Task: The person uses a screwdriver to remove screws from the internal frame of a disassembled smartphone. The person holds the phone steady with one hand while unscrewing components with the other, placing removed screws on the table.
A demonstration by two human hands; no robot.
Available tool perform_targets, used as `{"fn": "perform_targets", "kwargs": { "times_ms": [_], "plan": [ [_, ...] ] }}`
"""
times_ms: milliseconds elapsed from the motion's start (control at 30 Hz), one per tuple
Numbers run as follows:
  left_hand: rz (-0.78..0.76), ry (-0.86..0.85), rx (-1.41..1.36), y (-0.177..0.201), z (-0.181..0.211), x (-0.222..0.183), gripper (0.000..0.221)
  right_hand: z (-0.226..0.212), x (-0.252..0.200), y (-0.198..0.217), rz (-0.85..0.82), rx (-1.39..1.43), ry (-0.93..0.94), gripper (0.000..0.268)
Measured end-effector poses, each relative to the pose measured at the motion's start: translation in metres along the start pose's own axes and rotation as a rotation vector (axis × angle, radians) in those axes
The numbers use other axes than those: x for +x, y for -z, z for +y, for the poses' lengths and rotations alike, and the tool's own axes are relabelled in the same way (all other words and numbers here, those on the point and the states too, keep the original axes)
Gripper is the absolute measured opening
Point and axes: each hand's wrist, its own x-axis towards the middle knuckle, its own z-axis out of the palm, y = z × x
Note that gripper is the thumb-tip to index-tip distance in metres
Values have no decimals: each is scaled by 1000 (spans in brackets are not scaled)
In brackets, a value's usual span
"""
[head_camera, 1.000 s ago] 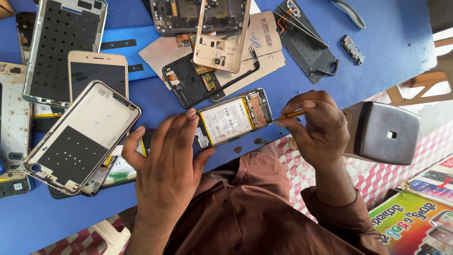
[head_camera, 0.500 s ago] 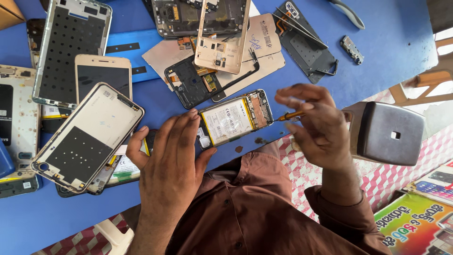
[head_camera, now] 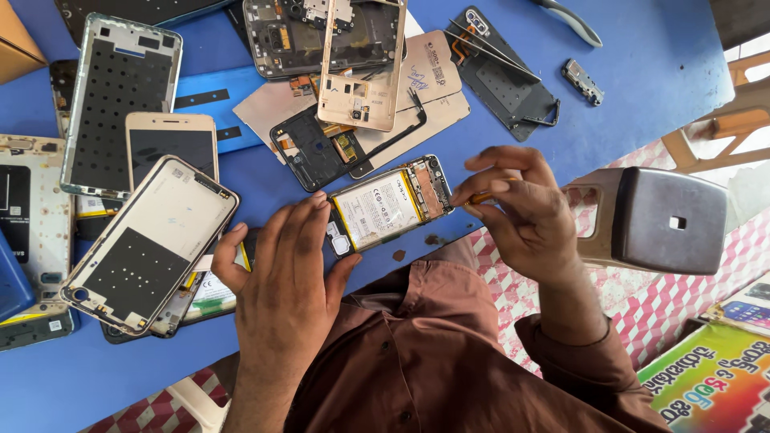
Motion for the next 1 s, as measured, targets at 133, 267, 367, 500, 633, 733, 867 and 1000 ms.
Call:
{"fn": "perform_targets", "kwargs": {
  "times_ms": [133,267,367,500,633,733,867,1000],
  "plan": [
    [9,-6,-1,-1,0,-1,70,3,0,-1,66,-50,58,70],
    [5,-8,-1,-2,-1,-1,72,4,-2,1,48,9,-2,67],
    [5,-8,4,-2,-2,-1,72,7,-1,1,16,2,61,69],
    [14,-15,14,-3,-1,-1,73,8,-2,-1,120,-83,-19,66],
    [13,-11,15,-2,-1,-1,73,7,0,-3,63,-87,77,68],
    [12,-12,11,-2,0,-1,73,5,2,1,51,-113,101,67],
    [13,-14,10,-2,-1,-1,73,6,2,3,13,-79,95,59],
    [16,-19,16,-3,-1,-1,73,7,-2,0,139,-234,60,81]
  ]
}}
